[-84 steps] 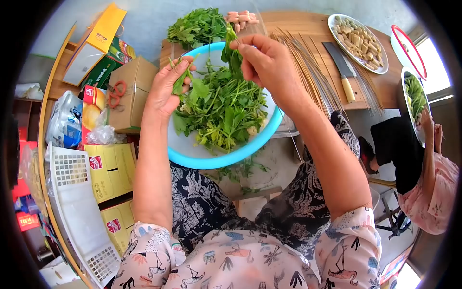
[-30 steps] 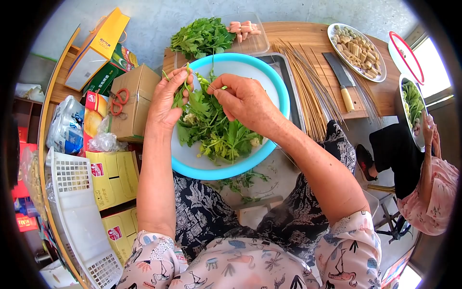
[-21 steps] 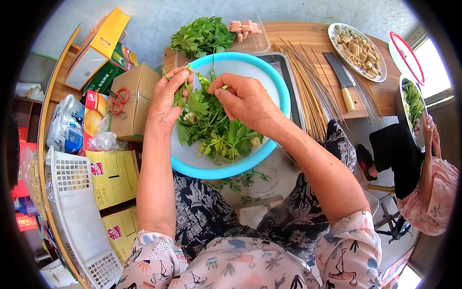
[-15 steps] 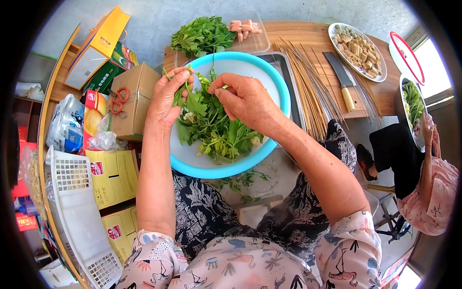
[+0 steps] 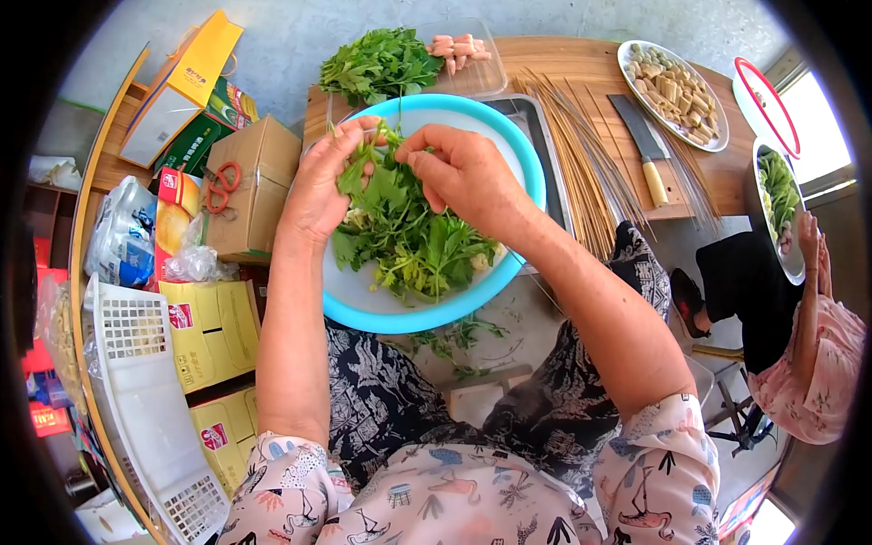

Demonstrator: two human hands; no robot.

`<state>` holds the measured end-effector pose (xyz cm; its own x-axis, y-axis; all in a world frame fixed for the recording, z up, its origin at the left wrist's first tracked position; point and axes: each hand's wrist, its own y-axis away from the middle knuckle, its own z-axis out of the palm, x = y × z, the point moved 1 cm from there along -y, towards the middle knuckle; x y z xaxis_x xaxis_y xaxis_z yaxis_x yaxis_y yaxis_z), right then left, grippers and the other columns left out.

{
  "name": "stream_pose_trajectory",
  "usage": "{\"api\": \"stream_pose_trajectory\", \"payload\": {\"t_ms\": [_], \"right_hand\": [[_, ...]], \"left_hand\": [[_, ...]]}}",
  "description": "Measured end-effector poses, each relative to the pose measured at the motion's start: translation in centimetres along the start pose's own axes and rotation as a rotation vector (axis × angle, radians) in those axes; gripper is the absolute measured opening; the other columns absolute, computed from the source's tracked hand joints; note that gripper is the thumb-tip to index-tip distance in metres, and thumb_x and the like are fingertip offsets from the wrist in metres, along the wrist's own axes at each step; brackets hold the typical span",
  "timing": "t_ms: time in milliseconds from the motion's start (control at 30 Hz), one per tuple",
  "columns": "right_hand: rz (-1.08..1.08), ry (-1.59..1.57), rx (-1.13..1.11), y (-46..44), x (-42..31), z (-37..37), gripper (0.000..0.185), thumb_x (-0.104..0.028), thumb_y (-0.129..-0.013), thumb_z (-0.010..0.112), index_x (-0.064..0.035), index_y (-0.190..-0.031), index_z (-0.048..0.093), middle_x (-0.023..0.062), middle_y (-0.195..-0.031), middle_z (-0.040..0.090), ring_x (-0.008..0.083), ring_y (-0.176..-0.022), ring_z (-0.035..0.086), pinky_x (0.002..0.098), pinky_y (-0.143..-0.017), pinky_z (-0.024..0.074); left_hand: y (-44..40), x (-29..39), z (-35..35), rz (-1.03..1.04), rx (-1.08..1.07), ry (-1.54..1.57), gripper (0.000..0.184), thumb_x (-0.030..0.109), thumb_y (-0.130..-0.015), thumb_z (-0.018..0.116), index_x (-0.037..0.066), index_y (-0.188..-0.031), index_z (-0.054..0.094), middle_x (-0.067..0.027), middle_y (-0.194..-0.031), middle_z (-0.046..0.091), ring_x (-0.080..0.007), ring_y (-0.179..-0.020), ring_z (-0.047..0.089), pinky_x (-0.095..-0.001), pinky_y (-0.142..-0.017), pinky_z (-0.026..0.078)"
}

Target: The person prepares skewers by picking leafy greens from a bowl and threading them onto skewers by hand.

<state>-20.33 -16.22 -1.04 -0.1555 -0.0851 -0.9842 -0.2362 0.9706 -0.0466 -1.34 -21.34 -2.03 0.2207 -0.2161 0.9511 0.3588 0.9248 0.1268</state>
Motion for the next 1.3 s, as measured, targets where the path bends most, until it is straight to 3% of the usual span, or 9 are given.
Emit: {"api": "stream_pose_trajectory", "payload": {"t_ms": [100, 200, 267, 467, 567, 667, 967, 1300], "right_hand": [[0.029, -0.043, 0.028, -0.1, 0.0, -0.6, 0.018, -0.014, -0.093, 0.048, -0.0024, -0.097, 0.061, -0.0021, -0.053, 0.050, 0.0040, -0.047, 0.045, 0.0213, -0.045, 0.0339], [0.002, -0.123, 0.072, -0.4, 0.4, -1.5, 0.018, -0.014, -0.093, 0.049, -0.0024, -0.098, 0.061, -0.0025, -0.054, 0.051, 0.0037, -0.046, 0.045, 0.0207, -0.043, 0.0329], [0.010, -0.123, 0.097, -0.4, 0.2, -1.9, 0.018, -0.014, -0.094, 0.049, -0.0026, -0.098, 0.061, -0.0025, -0.054, 0.050, 0.0035, -0.046, 0.045, 0.0203, -0.043, 0.0325], [0.018, -0.120, 0.139, -0.2, -0.4, -2.0, 0.018, -0.014, -0.094, 0.049, -0.0028, -0.099, 0.061, -0.0027, -0.054, 0.050, 0.0029, -0.046, 0.043, 0.0200, -0.043, 0.0317], [0.036, -0.091, 0.096, -0.2, -0.1, -1.5, 0.018, -0.014, -0.094, 0.049, -0.0020, -0.098, 0.061, -0.0025, -0.054, 0.050, 0.0032, -0.046, 0.043, 0.0204, -0.043, 0.0318], [0.018, -0.119, 0.054, -0.2, 0.2, -1.0, 0.018, -0.015, -0.094, 0.049, -0.0017, -0.099, 0.060, -0.0024, -0.054, 0.049, 0.0037, -0.047, 0.043, 0.0207, -0.044, 0.0318], [0.016, -0.065, -0.011, 0.3, -0.4, 0.3, 0.017, -0.014, -0.093, 0.049, -0.0015, -0.099, 0.060, -0.0027, -0.054, 0.049, 0.0040, -0.047, 0.044, 0.0215, -0.045, 0.0326], [-0.004, -0.007, -0.039, 0.2, 0.1, 1.1, 0.018, -0.013, -0.095, 0.047, -0.0018, -0.101, 0.060, -0.0047, -0.056, 0.046, 0.0025, -0.047, 0.042, 0.0187, -0.045, 0.0309]], "left_hand": [[-0.7, 0.0, -1.2, -0.052, 0.044, 0.107, 0.026, 0.026, -0.093, 0.053, 0.007, -0.110, 0.060, -0.0018, -0.101, 0.061, -0.0079, -0.082, 0.052, -0.0207, -0.062, 0.038], [-1.0, -0.7, -2.4, 0.008, -0.058, 0.157, 0.030, 0.025, -0.095, 0.047, 0.004, -0.113, 0.058, -0.0041, -0.105, 0.059, -0.0098, -0.090, 0.050, -0.0218, -0.064, 0.038], [-0.5, -0.7, -1.6, -0.021, 0.092, 0.072, 0.029, 0.022, -0.096, 0.046, 0.002, -0.114, 0.057, -0.0052, -0.103, 0.059, -0.0099, -0.080, 0.050, -0.0213, -0.060, 0.037], [0.2, 0.3, -1.5, 0.003, 0.093, -0.143, 0.030, 0.023, -0.097, 0.042, 0.003, -0.117, 0.054, -0.0071, -0.090, 0.061, -0.0079, -0.061, 0.045, -0.0213, -0.051, 0.032], [0.0, 0.3, -1.5, 0.019, 0.080, 0.041, 0.025, 0.023, -0.098, 0.040, 0.005, -0.112, 0.052, -0.0074, -0.087, 0.061, -0.0077, -0.059, 0.041, -0.0213, -0.050, 0.030], [-0.3, -0.1, -1.6, 0.063, 0.134, 0.000, 0.020, 0.022, -0.098, 0.038, 0.007, -0.106, 0.049, -0.0084, -0.086, 0.061, -0.0076, -0.058, 0.039, -0.0212, -0.049, 0.028], [-0.2, -0.7, -1.9, 0.103, 0.123, 0.055, 0.012, 0.017, -0.096, 0.050, 0.006, -0.102, 0.052, -0.0037, -0.087, 0.057, -0.0066, -0.063, 0.045, -0.0187, -0.050, 0.032], [-0.1, -0.5, -1.5, 0.095, 0.092, 0.125, 0.017, 0.016, -0.091, 0.061, 0.001, -0.100, 0.061, 0.0011, -0.079, 0.056, -0.0034, -0.058, 0.043, -0.0177, -0.047, 0.029]]}}
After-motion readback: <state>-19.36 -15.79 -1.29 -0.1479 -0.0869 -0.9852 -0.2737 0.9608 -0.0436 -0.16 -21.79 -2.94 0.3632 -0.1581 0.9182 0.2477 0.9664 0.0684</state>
